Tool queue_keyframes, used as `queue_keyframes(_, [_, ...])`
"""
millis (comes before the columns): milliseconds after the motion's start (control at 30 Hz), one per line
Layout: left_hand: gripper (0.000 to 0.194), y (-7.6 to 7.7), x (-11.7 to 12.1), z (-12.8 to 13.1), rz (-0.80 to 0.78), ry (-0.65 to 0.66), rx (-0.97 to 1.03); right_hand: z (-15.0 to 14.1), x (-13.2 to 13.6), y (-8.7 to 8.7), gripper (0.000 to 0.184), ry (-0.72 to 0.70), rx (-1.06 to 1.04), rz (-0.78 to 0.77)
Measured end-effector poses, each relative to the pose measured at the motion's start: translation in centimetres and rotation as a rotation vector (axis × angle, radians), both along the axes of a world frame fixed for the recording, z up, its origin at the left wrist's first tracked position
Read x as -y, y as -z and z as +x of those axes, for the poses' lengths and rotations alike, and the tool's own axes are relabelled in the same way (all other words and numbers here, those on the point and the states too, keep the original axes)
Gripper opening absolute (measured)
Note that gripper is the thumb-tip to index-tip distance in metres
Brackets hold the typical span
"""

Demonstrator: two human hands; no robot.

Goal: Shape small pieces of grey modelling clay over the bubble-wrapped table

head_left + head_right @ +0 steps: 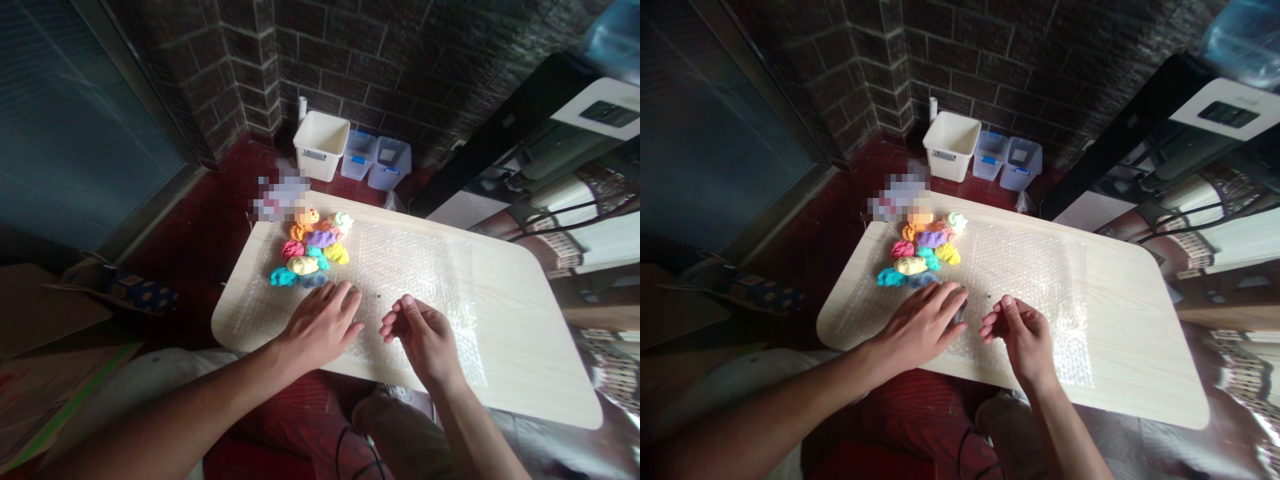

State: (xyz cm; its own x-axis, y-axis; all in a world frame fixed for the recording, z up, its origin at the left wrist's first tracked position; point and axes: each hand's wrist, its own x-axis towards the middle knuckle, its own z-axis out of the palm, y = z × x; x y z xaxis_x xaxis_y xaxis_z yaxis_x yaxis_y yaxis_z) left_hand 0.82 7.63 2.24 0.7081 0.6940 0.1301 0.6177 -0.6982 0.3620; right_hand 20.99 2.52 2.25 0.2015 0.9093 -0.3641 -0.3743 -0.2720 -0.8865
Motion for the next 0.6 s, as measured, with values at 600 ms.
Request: queue_keyframes(600, [0.030, 0.04, 0.04, -0.18, -0.085, 0.014, 0.203, 0.66, -0.21, 0.64, 0.032, 0.135, 0.102, 0.020])
